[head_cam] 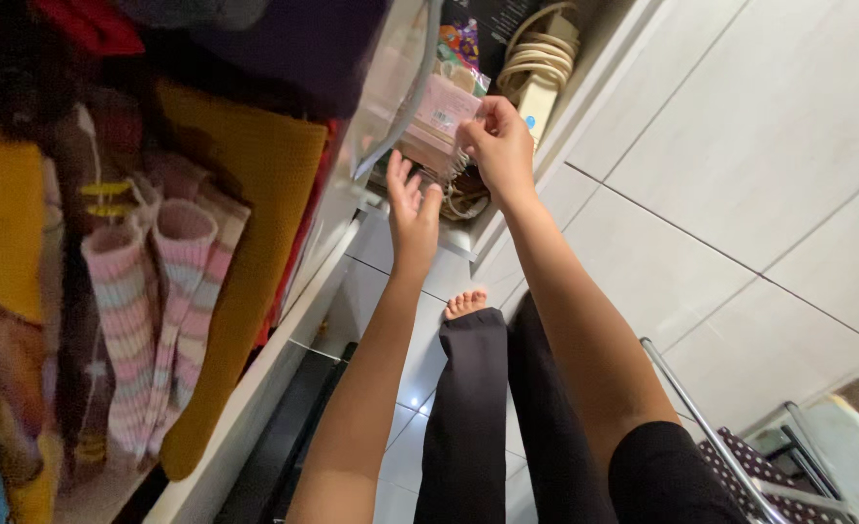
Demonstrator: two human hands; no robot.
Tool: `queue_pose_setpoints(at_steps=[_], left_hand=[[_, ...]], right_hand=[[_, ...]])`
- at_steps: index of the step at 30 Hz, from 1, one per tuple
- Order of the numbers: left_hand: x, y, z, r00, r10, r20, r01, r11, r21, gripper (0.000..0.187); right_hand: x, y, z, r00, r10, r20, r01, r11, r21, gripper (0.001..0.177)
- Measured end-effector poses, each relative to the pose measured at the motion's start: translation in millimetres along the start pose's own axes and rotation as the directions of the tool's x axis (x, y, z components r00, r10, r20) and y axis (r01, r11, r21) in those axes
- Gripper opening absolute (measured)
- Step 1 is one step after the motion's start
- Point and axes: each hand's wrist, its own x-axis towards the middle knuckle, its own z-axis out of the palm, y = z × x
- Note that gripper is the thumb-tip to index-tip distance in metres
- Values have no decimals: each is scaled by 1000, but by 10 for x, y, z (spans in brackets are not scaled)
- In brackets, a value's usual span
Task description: The person repeatedly opens a wardrobe and retrieves small items, including a box, a plastic-wrapped item, sunglasses, eyeglasses, a wristwatch, and a small white case. They place each item on a nearby table, arranging them alongside other objects like a hair straightener and bags.
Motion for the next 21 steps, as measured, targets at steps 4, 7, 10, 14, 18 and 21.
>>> queue_pose_setpoints(at_steps=[4, 7, 10, 14, 18, 21], left_hand=[[-113, 46, 56, 1000, 11, 12, -9, 980, -196, 82], [-252, 137, 74, 999, -15, 34, 22, 980, -198, 82], [-450, 274, 98, 997, -43, 68, 56, 978, -203, 82], [-717, 473, 137, 979, -189, 71, 201, 945, -257, 79], [-988, 663, 141, 960, -261, 104, 281, 917, -285, 61], [-1267, 822, 146, 958, -280, 69, 287, 946, -148, 50]], right_hand=[[-234, -66, -164, 999, 20, 45, -29, 976, 218, 15], [-520, -165, -310, 998, 66, 6, -66, 984, 168, 15], [-796, -279, -460, 996, 82, 19, -84, 973, 215, 18], [-1160, -368, -655, 994, 113, 10, -112, 968, 227, 16], [-1543, -436, -853, 992, 110, 56, -121, 954, 273, 13], [-1805, -520, -944, 980, 198, 31, -198, 937, 287, 11]])
